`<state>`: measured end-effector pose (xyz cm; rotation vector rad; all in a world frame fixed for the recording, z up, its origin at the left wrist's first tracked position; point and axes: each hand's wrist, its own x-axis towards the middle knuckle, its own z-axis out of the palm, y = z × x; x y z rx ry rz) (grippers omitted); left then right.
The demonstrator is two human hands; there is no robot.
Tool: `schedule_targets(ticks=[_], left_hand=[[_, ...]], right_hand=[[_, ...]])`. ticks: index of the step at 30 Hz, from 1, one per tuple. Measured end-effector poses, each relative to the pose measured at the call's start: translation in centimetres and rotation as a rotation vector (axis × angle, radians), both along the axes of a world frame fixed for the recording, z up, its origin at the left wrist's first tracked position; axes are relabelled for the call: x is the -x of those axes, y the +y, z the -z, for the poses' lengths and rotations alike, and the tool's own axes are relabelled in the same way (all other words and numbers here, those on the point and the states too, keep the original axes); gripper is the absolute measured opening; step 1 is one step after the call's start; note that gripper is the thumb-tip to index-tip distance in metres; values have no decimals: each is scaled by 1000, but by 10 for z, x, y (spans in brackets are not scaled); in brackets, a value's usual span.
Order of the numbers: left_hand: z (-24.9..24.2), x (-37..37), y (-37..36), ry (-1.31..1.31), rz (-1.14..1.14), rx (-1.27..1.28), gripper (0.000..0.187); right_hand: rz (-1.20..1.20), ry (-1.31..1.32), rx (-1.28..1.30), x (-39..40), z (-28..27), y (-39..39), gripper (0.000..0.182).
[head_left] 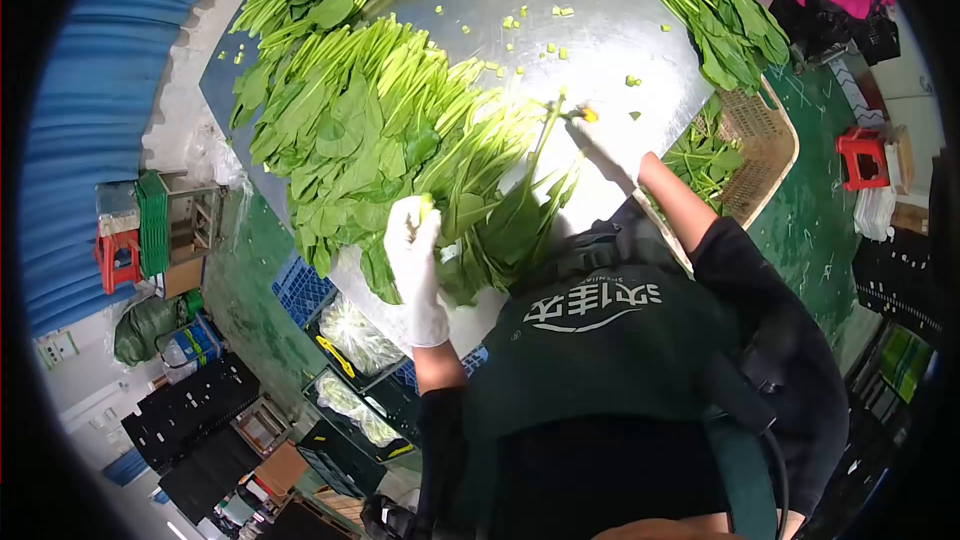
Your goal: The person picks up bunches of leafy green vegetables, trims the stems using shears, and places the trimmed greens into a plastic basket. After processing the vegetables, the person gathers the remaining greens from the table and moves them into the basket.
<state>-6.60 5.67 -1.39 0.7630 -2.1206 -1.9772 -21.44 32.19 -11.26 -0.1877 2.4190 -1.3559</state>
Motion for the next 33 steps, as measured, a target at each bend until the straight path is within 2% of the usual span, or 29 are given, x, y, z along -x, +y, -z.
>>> schedule_targets(ticks=[1, 3, 4, 5, 7, 8, 9, 10, 11, 12, 13, 14, 15, 17, 18, 19, 20, 23, 24, 25, 27, 28, 29, 30, 31, 33], left_hand=[[9, -5, -9, 12, -25, 60, 14], [10, -14, -22, -54, -16, 142, 14], [11, -19, -27, -122, -3, 224, 13], [12, -24, -28, -126, -16, 227, 13], [18, -31, -26, -172, 9, 290, 15], [39, -36, -27, -140, -6, 89, 18], [41, -32, -14, -213, -26, -8, 19], [55, -29, -7, -70, 170, 423, 22], [72, -25, 4, 6, 260, 521, 26], [75, -16, 21, -32, 291, 538, 31], [91, -10, 33, 17, 345, 609, 37], [103, -4, 44, -86, 430, 644, 42], [129, -3, 53, -58, 452, 666, 41], [138, 4, 71, -139, 658, 773, 35], [140, 2, 72, -140, 653, 767, 35], [141, -1, 72, -158, 777, 721, 32], [142, -5, 71, -175, 900, 675, 29], [116, -25, 51, -63, 797, 592, 26], [120, -28, 49, -62, 665, 571, 25], [119, -30, 46, -62, 665, 571, 25], [112, -30, 39, -107, 295, 816, 21], [106, -30, 32, -287, 306, 887, 20], [100, -30, 23, -471, 313, 953, 19], [101, -33, 12, -516, 315, 980, 21], [98, -37, 5, -566, 284, 1013, 22], [106, -50, -14, -589, 211, 959, 23]], right_hand=[[-2, -2, -1, 5, 11, -6, 16], [-150, 463, -306, 15, 33, -27, 17], [-128, 306, -307, 23, 34, -33, 22], [-141, 305, -301, 29, 40, -35, 22], [264, 258, 239, 39, 53, -37, 27], [292, 534, -222, 39, 21, -38, 22], [277, 538, -223, 36, 0, -42, 22], [289, 155, -47, 33, -17, -46, 24], [292, -231, 120, 33, -32, -48, 26], [59, -400, 262, 37, -43, -35, 24], [43, -402, 250, 36, -41, -40, 24], [45, -355, 134, 34, -36, -46, 25], [47, -307, 18, 32, -29, -50, 26], [-147, -208, 273, 27, 17, -51, 26], [-303, 104, 129, 20, 24, -51, 23], [-453, 416, -15, 12, 32, -48, 21], [-469, 331, -241, 8, 35, -52, 19], [-522, 447, -372, -4, 58, -47, 18], [-495, 498, -416, -6, 64, -46, 26], [-494, 498, -416, -5, 69, -44, 26], [-534, 605, -445, -4, 67, -44, 24], [-534, 609, -444, -3, 64, -41, 24], [-547, 606, -319, -2, 50, -38, 22], [-558, 602, -194, 1, 34, -34, 21], [-562, 606, -194, 5, 12, -32, 21], [-293, -206, 165, 13, -35, -24, 19]])
